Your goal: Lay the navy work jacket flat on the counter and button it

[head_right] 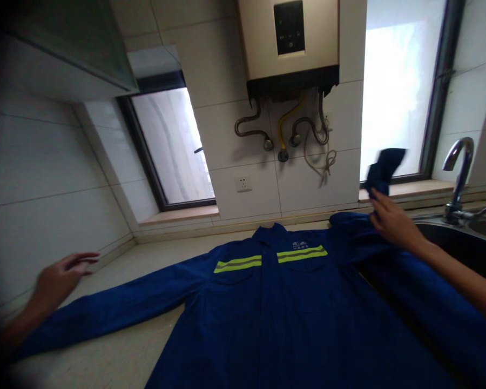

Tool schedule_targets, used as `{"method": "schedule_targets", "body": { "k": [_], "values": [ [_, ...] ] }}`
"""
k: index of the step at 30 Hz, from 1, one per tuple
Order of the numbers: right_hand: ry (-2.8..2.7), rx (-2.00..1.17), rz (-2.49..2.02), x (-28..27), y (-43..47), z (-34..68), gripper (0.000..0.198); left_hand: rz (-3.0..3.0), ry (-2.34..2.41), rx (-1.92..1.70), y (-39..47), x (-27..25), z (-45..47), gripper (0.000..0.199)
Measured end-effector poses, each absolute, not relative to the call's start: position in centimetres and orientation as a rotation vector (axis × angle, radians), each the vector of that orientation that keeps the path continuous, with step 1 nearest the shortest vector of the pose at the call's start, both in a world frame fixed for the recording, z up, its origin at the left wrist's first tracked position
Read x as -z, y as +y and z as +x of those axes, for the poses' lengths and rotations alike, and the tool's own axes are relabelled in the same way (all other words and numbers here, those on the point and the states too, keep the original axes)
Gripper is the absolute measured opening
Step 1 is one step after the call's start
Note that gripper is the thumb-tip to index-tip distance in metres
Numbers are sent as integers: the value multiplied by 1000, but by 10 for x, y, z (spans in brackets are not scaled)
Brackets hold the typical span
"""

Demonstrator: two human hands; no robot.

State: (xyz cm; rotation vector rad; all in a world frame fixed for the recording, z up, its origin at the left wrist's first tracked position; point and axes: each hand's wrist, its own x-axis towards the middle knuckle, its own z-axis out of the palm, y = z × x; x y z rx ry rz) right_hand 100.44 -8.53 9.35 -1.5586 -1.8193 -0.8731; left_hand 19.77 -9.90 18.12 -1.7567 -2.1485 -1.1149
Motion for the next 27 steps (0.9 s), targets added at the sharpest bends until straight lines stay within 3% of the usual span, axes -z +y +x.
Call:
{"method": "schedule_targets", "body": {
  "k": [2, 5, 8, 10, 17, 22, 27],
  "values": [
    [-2100, 782, -1403, -76, -111, 930, 43, -2145, -2087, 1140, -68, -162, 214, 34],
    [-2531, 399, -1305, -24, -162, 849, 50, -2581, -1887, 912, -58, -132, 264, 36],
    [-2678, 47, -1275, 10, -199, 820, 52, -2846, -1612, 673, -78, -107, 324, 31],
    [-2656, -26, -1273, 9, -208, 818, 49, -2962, -1412, 547, -95, -95, 357, 30],
    [-2613, 180, -1055, -12, -192, 781, 39, -3035, -878, 286, -110, -70, 454, 42],
    [-2552, 495, -1067, 6, -171, 740, 34, -3119, -802, 326, -91, -31, 509, 68],
    [-2583, 680, -1030, 7, -155, 736, 31, -3251, -931, 629, -75, -8, 518, 51]
  ]
}}
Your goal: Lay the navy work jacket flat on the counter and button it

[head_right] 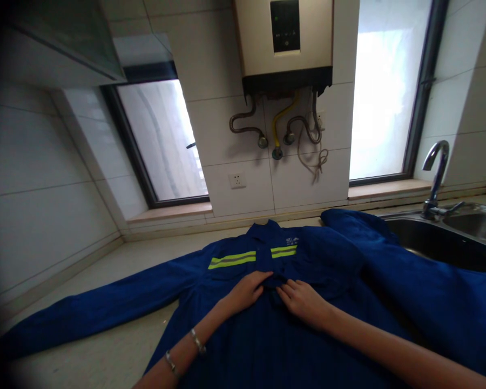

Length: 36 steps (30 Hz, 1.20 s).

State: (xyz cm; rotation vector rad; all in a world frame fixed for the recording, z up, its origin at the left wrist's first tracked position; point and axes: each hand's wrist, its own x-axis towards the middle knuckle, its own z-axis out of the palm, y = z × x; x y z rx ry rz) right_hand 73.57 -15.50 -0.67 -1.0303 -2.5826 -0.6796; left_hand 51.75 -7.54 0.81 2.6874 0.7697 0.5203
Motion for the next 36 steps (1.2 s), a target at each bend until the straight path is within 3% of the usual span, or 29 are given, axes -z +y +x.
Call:
{"method": "schedule_targets", "body": {
  "k": [5, 9, 17, 25, 36],
  "values": [
    [-2469, 602, -923, -18, -153, 741, 27, 2344, 838, -877, -71, -41, 507, 20],
    [-2300, 497, -822, -55, -168, 734, 35, 2095, 926, -1095, -81, -81, 503, 24],
    [-2228, 581, -619, -120, -225, 723, 32, 2155, 751, -1015, -155, -148, 504, 20],
    [-2122, 274, -638, -111, -228, 733, 36, 2085, 627, -945, -176, -157, 507, 18],
    [-2130, 441, -554, -125, -238, 726, 29, 2173, 461, -941, -185, -161, 508, 19]
  ]
}}
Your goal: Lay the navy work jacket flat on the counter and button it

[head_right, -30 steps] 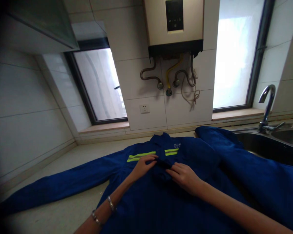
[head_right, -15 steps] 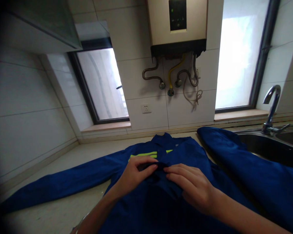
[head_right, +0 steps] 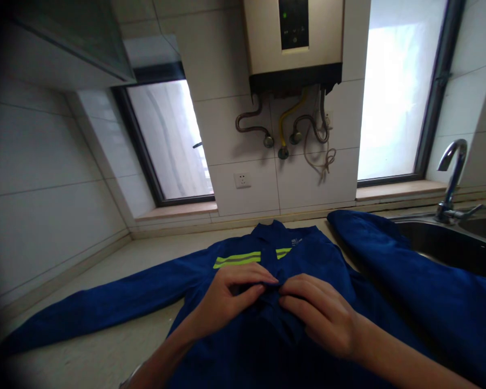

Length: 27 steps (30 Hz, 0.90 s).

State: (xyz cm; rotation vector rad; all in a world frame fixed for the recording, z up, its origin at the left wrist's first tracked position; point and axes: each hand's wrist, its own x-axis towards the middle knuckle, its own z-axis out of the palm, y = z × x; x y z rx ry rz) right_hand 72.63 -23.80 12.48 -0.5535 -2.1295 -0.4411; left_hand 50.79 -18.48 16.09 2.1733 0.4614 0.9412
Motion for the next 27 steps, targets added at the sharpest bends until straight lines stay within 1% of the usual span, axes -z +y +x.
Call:
{"method": "schedule_targets", "body": {
  "k": [4, 9, 10, 12, 13, 14, 17, 18, 22, 27],
  "values": [
    [-2107, 456, -562, -124, -239, 726, 29, 2213, 421, -937, -186, -163, 507, 22],
    [-2103, 365, -670, -117, -239, 727, 30, 2329, 304, -894, -186, -167, 500, 24],
    [-2118, 333, -664, -116, -239, 728, 30, 2355, 268, -894, -185, -168, 499, 29],
    [-2131, 260, -633, -115, -237, 728, 31, 2415, 224, -902, -186, -166, 499, 47],
    [-2128, 231, -621, -114, -235, 727, 31, 2450, 223, -918, -186, -165, 500, 51],
    [-2115, 213, -612, -113, -234, 727, 32, 2486, 233, -946, -186, -162, 501, 50],
    [-2062, 213, -599, -112, -230, 725, 29, 2577, 283, -1098, -187, -152, 508, 30],
    [-2048, 220, -592, -112, -230, 723, 28, 2597, 279, -1147, -186, -149, 510, 26],
    [-2000, 227, -574, -117, -234, 716, 25, 2674, 205, -1202, -184, -142, 511, 24],
    [-1969, 183, -558, -121, -235, 711, 27, 2680, 232, -1211, -183, -142, 509, 21]
  ]
}}
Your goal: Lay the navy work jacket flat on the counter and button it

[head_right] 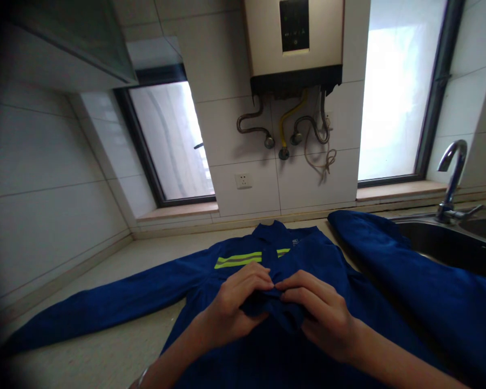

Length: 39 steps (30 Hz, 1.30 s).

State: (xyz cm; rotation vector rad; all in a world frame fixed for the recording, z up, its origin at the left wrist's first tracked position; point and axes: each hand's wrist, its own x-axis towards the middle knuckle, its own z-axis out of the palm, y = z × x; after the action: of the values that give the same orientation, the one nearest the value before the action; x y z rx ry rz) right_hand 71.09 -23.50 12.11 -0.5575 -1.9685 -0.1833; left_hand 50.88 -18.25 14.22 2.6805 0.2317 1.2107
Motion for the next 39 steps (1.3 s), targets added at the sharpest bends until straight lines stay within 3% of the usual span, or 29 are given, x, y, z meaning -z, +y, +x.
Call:
{"method": "schedule_targets", "body": {
  "k": [7, 11, 15, 24, 32, 36, 39],
  "values": [
    [-1799, -127, -1053, -129, -220, 721, 17, 2415, 671, -1085, -166, -152, 502, 18],
    [-1739, -218, -1200, -138, -219, 727, 25, 2186, 792, -982, -149, -150, 496, 21],
    [-1637, -322, -1236, -142, -220, 730, 26, 2143, 703, -902, -142, -146, 494, 28],
    [-1546, -803, -1156, -145, -214, 740, 34, 2390, 714, -915, -138, -143, 485, 19],
    [-1590, -901, -1155, -145, -215, 742, 35, 2386, 585, -859, -138, -151, 478, 20],
    [-1644, -1056, -1111, -141, -210, 733, 49, 2266, 633, -1042, -145, -154, 487, 17],
    [-1643, -1162, -1194, -137, -191, 735, 37, 2081, 692, -1211, -147, -154, 493, 25]
  ]
}}
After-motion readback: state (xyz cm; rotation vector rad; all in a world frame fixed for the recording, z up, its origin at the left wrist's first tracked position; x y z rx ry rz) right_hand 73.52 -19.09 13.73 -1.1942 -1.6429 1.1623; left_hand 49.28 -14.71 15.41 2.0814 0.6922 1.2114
